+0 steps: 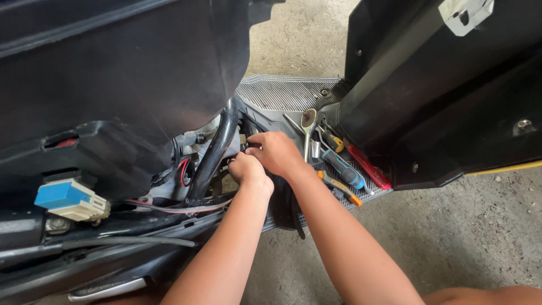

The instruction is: The person works on the engine area of a scooter, using pliers and a screwdriver to manipulate wires and components, and at one point handles a small black cylindrical part.

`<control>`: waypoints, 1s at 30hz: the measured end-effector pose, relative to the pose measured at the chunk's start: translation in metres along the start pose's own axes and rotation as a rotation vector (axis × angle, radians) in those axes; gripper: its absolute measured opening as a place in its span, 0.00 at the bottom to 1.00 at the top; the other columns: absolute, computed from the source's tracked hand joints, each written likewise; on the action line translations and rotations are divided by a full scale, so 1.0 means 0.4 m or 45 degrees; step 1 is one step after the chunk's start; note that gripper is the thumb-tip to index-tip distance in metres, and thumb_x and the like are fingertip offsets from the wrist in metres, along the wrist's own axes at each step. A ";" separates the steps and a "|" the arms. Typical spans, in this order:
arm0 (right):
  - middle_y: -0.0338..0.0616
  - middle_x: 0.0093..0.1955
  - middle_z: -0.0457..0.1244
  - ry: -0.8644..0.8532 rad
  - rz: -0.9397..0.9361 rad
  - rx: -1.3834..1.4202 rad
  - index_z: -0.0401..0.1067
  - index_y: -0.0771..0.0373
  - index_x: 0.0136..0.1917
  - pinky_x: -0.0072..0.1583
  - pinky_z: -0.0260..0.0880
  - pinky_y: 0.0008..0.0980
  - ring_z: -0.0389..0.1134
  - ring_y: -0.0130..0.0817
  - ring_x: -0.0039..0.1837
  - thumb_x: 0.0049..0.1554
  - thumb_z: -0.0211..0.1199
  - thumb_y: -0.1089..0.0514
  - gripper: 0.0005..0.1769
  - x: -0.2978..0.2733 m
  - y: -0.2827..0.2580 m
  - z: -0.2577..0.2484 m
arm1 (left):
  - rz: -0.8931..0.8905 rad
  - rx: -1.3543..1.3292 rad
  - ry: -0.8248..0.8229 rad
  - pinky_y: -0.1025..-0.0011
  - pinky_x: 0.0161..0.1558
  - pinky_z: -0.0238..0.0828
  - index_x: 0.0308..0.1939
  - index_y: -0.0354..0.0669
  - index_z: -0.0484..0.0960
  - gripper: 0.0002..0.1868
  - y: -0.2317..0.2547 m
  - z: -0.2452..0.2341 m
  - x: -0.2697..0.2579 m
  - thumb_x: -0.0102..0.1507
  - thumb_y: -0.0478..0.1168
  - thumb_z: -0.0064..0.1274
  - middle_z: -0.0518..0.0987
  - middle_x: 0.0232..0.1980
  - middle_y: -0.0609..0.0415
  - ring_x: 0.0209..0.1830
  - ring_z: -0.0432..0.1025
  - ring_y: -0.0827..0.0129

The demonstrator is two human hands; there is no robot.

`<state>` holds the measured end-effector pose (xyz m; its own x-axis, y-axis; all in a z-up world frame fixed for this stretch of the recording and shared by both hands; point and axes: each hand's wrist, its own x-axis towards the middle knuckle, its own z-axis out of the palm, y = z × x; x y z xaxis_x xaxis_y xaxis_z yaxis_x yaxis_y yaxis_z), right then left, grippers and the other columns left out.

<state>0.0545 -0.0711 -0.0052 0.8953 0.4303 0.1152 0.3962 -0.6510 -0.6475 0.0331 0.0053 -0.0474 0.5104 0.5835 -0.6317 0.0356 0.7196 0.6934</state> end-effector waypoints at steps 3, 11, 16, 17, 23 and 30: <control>0.56 0.46 0.71 0.038 0.015 0.155 0.80 0.60 0.52 0.55 0.72 0.45 0.73 0.54 0.50 0.50 0.67 0.51 0.18 0.020 0.023 0.036 | 0.021 -0.048 -0.124 0.70 0.47 0.73 0.49 0.37 0.75 0.13 -0.015 -0.010 0.014 0.70 0.36 0.35 0.78 0.47 0.55 0.44 0.73 0.70; 0.55 0.48 0.70 0.013 0.005 0.114 0.80 0.61 0.51 0.55 0.70 0.47 0.71 0.55 0.53 0.51 0.67 0.52 0.16 0.012 0.001 0.011 | -0.010 0.066 -0.079 0.68 0.47 0.74 0.51 0.38 0.71 0.10 -0.010 -0.003 0.012 0.71 0.35 0.35 0.77 0.46 0.54 0.44 0.73 0.68; 0.51 0.48 0.71 0.169 0.417 -0.240 0.81 0.57 0.49 0.55 0.71 0.49 0.72 0.51 0.53 0.52 0.68 0.48 0.15 -0.056 -0.004 -0.129 | 0.136 0.087 0.000 0.72 0.36 0.69 0.49 0.32 0.74 0.10 -0.057 -0.002 0.082 0.71 0.35 0.39 0.77 0.41 0.52 0.34 0.71 0.71; 0.52 0.48 0.71 0.142 0.485 -0.339 0.79 0.56 0.51 0.54 0.70 0.50 0.71 0.52 0.53 0.51 0.69 0.49 0.16 -0.071 0.008 -0.167 | 0.131 0.085 -0.006 0.72 0.36 0.69 0.49 0.32 0.74 0.10 -0.065 -0.005 0.091 0.71 0.35 0.39 0.77 0.41 0.52 0.34 0.71 0.71; 0.48 0.53 0.71 -0.330 0.867 -0.697 0.78 0.57 0.53 0.59 0.73 0.43 0.72 0.47 0.59 0.46 0.75 0.50 0.22 -0.168 0.103 -0.263 | 0.108 -0.038 -0.036 0.76 0.34 0.70 0.51 0.38 0.73 0.10 -0.056 -0.002 0.082 0.70 0.33 0.38 0.80 0.43 0.52 0.33 0.72 0.74; 0.48 0.56 0.70 -0.260 0.861 -0.714 0.61 0.45 0.75 0.59 0.73 0.43 0.72 0.47 0.59 0.43 0.71 0.55 0.47 -0.233 0.115 -0.269 | 0.008 0.007 0.083 0.75 0.34 0.71 0.53 0.35 0.72 0.09 -0.007 0.012 0.024 0.71 0.35 0.42 0.79 0.43 0.53 0.33 0.73 0.74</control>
<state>0.0111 -0.2084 0.0352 0.9408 -0.0874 -0.3274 -0.1129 -0.9918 -0.0597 0.0422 0.0070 -0.0538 0.4538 0.6113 -0.6484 0.0377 0.7138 0.6993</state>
